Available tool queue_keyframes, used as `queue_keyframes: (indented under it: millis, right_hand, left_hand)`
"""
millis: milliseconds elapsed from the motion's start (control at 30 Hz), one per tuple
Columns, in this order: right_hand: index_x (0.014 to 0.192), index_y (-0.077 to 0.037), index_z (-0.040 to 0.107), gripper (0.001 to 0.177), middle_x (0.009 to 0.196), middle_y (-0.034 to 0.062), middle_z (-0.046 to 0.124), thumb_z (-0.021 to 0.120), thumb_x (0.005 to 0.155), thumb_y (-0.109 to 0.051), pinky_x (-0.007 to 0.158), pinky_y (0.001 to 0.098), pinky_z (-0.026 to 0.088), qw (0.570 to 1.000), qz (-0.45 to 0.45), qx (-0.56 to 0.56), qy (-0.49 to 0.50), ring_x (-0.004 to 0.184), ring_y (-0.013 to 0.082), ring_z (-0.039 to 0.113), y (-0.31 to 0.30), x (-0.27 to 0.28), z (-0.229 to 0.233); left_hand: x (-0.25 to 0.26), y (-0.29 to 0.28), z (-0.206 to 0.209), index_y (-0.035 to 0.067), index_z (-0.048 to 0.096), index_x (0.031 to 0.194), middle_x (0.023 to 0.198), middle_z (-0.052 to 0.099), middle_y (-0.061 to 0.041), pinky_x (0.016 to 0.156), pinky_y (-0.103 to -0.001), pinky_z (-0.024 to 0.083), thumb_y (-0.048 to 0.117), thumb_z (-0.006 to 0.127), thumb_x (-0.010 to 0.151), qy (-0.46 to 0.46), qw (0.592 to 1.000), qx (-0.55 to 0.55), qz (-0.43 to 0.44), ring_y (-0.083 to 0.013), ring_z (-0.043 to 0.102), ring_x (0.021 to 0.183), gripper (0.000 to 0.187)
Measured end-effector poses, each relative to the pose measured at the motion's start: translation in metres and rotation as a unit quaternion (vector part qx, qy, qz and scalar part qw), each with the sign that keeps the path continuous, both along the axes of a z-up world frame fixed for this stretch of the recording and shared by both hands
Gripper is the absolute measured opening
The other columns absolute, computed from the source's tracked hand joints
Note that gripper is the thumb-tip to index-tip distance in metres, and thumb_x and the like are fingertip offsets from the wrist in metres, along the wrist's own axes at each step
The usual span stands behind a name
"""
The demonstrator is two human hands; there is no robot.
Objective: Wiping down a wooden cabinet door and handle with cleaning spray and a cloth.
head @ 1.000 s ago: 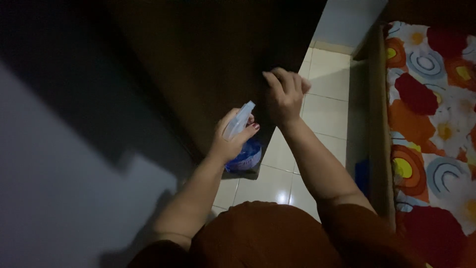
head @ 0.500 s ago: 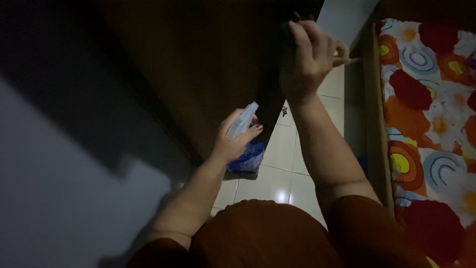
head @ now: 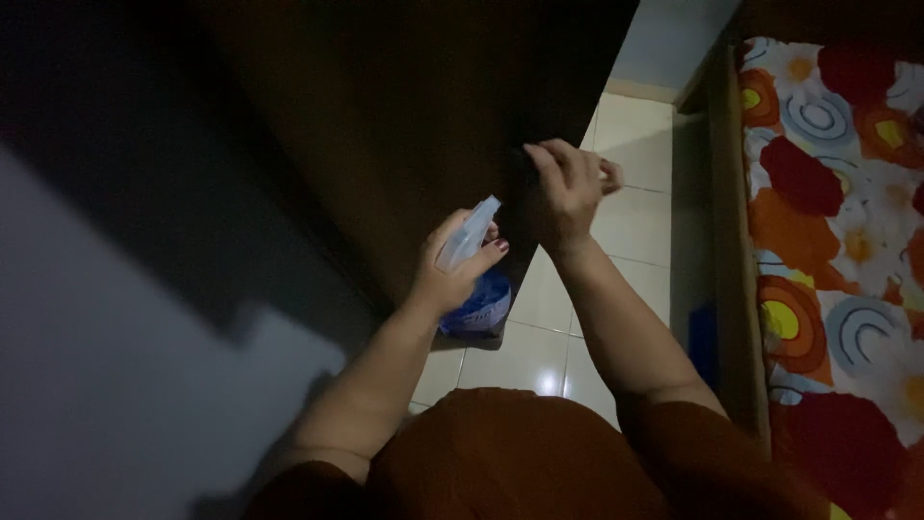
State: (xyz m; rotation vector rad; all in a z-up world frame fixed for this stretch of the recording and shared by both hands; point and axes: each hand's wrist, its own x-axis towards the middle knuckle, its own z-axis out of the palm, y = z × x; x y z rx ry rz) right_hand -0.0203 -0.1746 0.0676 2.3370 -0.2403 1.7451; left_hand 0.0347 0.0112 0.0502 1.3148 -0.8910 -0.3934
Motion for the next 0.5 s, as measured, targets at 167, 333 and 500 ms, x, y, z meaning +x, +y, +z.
queue_keyframes:
  millis: [167,333,500]
  right_hand:
    - [0.106,-0.017,0.074,0.007,0.102,-0.0022,0.07,0.073,0.099,-0.02,0.1,0.0418,0.026,0.997,-0.029,0.018,-0.071,0.094,0.0157,0.063,-0.005,-0.006,0.016]
    - [0.111,-0.013,0.075,0.013,0.105,0.0009,0.071,0.069,0.103,-0.022,0.101,0.0421,0.027,0.991,-0.025,-0.01,-0.132,0.097,0.0174,0.065,-0.031,0.01,0.052]
    - [0.114,-0.018,0.076,0.016,0.115,-0.0002,0.071,0.07,0.101,-0.012,0.101,0.0382,0.026,0.984,-0.045,-0.035,-0.167,0.102,0.0163,0.065,-0.018,0.03,0.076]
  left_hand:
    - [0.003,-0.006,-0.004,0.006,0.067,0.105,0.095,0.069,-0.001,0.082,-0.028,0.055,0.013,0.079,0.089,-0.029,0.999,0.024,0.015,-0.0105,0.065,0.089,0.022]
    - [0.002,-0.008,0.003,0.006,0.066,0.105,0.097,0.069,-0.002,0.084,-0.029,0.055,0.015,0.078,0.091,-0.021,0.999,-0.023,-0.012,-0.0103,0.066,0.092,0.02]
    - [0.009,-0.008,-0.003,0.008,0.066,0.104,0.092,0.067,-0.001,0.078,-0.028,0.056,0.018,0.078,0.092,-0.069,0.996,0.049,0.019,-0.0108,0.066,0.085,0.02]
